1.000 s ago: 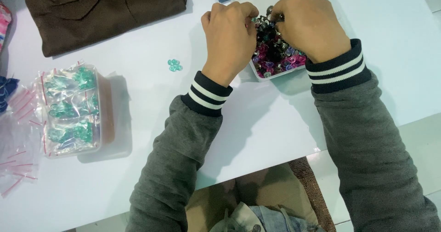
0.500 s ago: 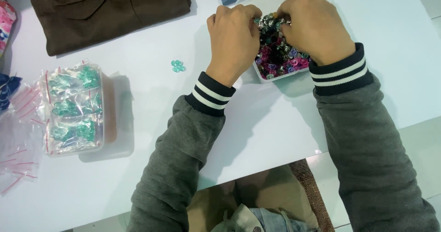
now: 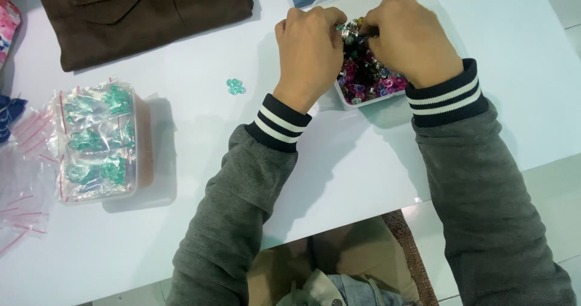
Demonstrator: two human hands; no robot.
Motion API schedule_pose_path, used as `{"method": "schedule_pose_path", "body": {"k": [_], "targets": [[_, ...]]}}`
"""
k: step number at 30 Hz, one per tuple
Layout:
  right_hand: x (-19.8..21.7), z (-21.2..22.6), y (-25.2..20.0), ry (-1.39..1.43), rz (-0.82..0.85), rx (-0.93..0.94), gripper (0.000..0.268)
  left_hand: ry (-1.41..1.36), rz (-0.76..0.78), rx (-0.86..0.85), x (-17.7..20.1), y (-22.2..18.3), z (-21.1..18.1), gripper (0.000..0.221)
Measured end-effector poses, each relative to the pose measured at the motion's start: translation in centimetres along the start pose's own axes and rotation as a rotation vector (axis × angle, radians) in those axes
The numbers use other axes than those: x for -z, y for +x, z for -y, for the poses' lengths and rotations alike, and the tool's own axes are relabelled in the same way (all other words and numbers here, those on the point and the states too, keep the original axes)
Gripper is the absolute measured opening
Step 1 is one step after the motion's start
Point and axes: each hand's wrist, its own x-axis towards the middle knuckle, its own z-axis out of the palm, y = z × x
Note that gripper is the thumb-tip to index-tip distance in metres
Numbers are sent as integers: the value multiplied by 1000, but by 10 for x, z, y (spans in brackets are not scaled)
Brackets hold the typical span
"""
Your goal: Sorting small decorative items like beads and sequins from a container into individual plastic bags.
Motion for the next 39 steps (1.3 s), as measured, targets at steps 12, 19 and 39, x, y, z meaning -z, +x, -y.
{"method": "schedule_pose_path", "body": {"k": [12, 19, 39], "targets": [[16, 15, 1, 323, -190, 242, 22, -59, 21, 27, 16, 1, -9, 27], [25, 20, -3, 317, -222, 360, 9, -106, -153, 41, 12, -9, -9, 25], [28, 91, -31, 189, -659, 619, 5, -132, -320, -5, 96, -121, 40, 13]]}}
